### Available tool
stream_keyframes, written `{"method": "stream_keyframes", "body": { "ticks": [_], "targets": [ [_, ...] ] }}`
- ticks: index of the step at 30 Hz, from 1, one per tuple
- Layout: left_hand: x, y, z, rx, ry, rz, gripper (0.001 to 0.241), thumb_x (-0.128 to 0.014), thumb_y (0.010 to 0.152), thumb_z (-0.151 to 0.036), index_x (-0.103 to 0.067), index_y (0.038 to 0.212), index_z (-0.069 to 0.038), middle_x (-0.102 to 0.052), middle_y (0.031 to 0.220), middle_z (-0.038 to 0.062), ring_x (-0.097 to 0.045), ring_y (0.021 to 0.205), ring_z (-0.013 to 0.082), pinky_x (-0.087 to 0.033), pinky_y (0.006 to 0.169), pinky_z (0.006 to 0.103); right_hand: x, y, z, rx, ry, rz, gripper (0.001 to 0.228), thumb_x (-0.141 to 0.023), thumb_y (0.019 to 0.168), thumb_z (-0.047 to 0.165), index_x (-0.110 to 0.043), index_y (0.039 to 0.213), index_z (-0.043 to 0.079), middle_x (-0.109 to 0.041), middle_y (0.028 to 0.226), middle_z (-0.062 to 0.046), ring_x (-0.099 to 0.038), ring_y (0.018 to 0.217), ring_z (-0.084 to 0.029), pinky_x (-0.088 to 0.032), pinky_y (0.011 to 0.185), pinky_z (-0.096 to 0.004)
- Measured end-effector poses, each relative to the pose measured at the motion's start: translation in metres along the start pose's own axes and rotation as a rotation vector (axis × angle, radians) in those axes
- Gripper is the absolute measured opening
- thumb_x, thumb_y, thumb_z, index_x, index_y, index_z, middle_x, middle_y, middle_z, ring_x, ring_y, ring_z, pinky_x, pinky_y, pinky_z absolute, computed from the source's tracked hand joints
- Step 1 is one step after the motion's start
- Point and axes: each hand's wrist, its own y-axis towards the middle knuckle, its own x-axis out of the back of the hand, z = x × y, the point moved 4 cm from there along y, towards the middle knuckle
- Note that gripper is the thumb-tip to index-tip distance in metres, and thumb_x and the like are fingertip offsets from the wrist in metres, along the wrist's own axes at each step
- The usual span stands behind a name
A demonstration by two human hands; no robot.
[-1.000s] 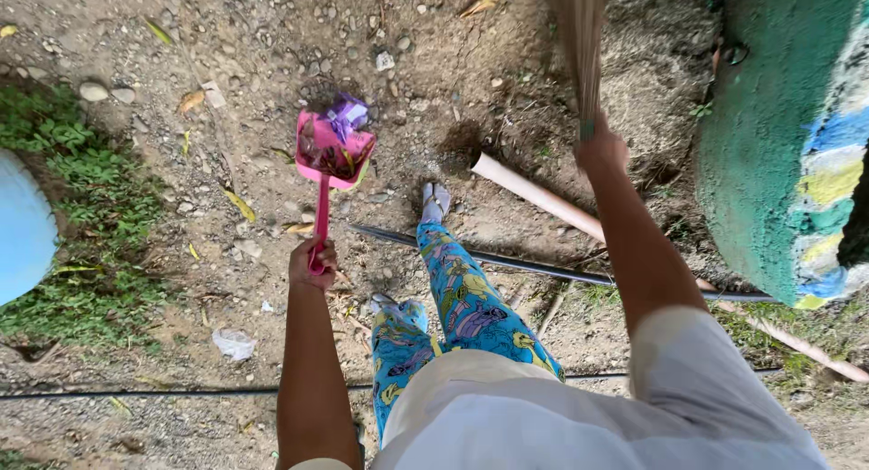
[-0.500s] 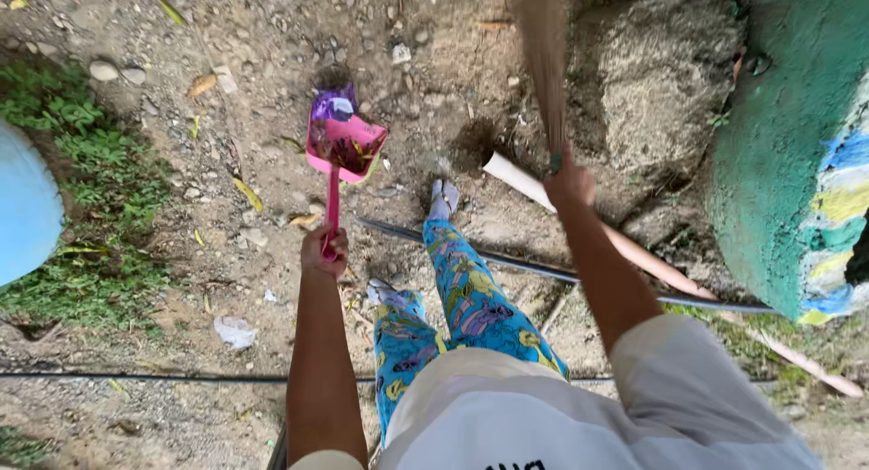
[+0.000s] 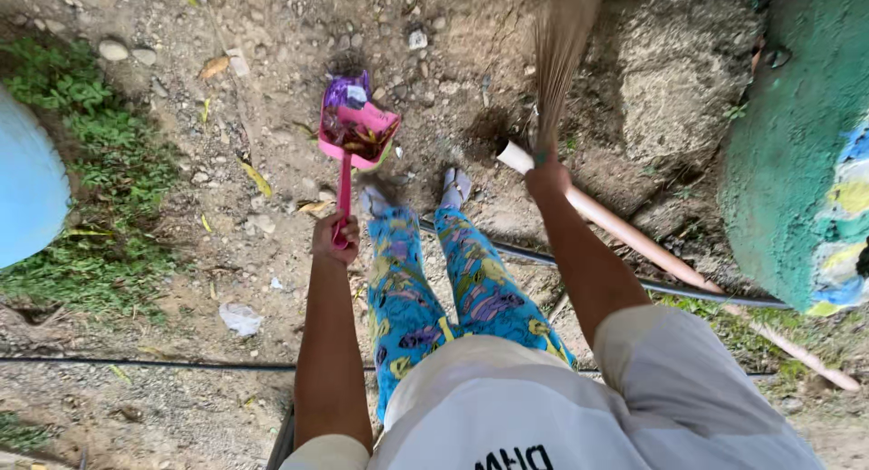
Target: The person sweeps leaves and small debris into a pink dustpan using a stick broom on the dirt ground of a backyard. They move through an area containing tire-planters and sweep along a white picket fence.
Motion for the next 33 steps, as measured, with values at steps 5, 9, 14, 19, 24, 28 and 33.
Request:
{"method": "stream_keyframes", "body": {
  "ticks": [5, 9, 14, 19, 24, 28, 33],
  "targets": [
    [-0.018, -0.002, -0.009, 0.049, 0.033, 0.055, 0.023, -0.066, 0.093, -0.023, -0.06, 0.085, -0.003, -0.053, 0.066, 0.003, -0.051, 0.05, 0.012, -0.044, 0.044, 0.0238, -0.044, -0.061, 0.084, 0.472, -0.319, 0.274, 0.057, -0.06, 0.097, 0.031, -0.042, 0.149, 0.021, -0.073, 0.101, -0.021, -0.072, 0.093, -0.038, -0.057, 0.081, -0.053],
    [-0.034, -0.033, -0.04, 0.137, -0.06, 0.191, 0.02, -0.065, 0.092, -0.02, -0.058, 0.089, -0.002, -0.054, 0.069, 0.003, -0.052, 0.053, 0.0116, -0.045, 0.046, 0.0233, 0.001, -0.106, 0.081, 0.415, -0.264, 0.213, 0.064, -0.066, 0.089, 0.027, -0.042, 0.149, 0.022, -0.069, 0.109, -0.023, -0.071, 0.095, -0.04, -0.058, 0.081, -0.053],
    [-0.046, -0.065, -0.066, 0.193, -0.099, 0.28, 0.023, -0.066, 0.094, -0.021, -0.057, 0.094, 0.001, -0.055, 0.073, 0.003, -0.054, 0.057, 0.0109, -0.046, 0.048, 0.0237, 0.073, -0.092, 0.066, 0.306, -0.174, -0.075, 0.07, -0.074, 0.081, 0.025, -0.047, 0.146, 0.021, -0.064, 0.118, -0.026, -0.069, 0.098, -0.042, -0.057, 0.081, -0.052],
    [-0.11, -0.057, -0.093, 0.169, -0.112, 0.32, 0.023, -0.065, 0.094, -0.02, -0.056, 0.093, 0.001, -0.055, 0.076, 0.005, -0.055, 0.059, 0.0118, -0.047, 0.048, 0.024, 0.153, -0.032, 0.041, 0.132, -0.123, -0.002, 0.065, -0.073, 0.089, 0.034, -0.046, 0.147, 0.023, -0.072, 0.104, -0.018, -0.073, 0.092, -0.034, -0.06, 0.078, -0.046],
    [-0.223, -0.036, -0.131, 0.105, -0.12, 0.388, 0.02, -0.063, 0.096, -0.017, -0.054, 0.096, 0.002, -0.055, 0.081, 0.005, -0.055, 0.06, 0.0114, -0.048, 0.05, 0.0237, 0.274, 0.086, 0.022, 0.04, -0.249, -0.081, 0.066, -0.069, 0.096, 0.034, -0.04, 0.156, 0.034, -0.074, 0.1, -0.015, -0.075, 0.088, -0.031, -0.06, 0.076, -0.047],
    [-0.308, -0.031, -0.153, 0.027, -0.189, 0.226, 0.027, -0.061, 0.089, -0.019, -0.054, 0.098, 0.006, -0.058, 0.079, 0.008, -0.052, 0.054, 0.0118, -0.046, 0.043, 0.0237, 0.372, 0.215, 0.058, -0.026, -0.07, -0.096, 0.064, -0.078, 0.09, 0.043, -0.048, 0.141, 0.019, -0.068, 0.11, -0.015, -0.069, 0.091, -0.034, -0.058, 0.071, -0.05],
    [-0.393, -0.032, -0.152, -0.114, -0.257, 0.163, 0.025, -0.06, 0.095, -0.016, -0.052, 0.106, 0.005, -0.057, 0.084, 0.008, -0.054, 0.059, 0.0109, -0.047, 0.046, 0.022, 0.384, 0.309, 0.188, 0.023, -0.036, 0.1, 0.069, -0.072, 0.088, 0.038, -0.043, 0.148, 0.021, -0.07, 0.11, -0.014, -0.068, 0.087, -0.028, -0.058, 0.07, -0.043]
  ]
}}
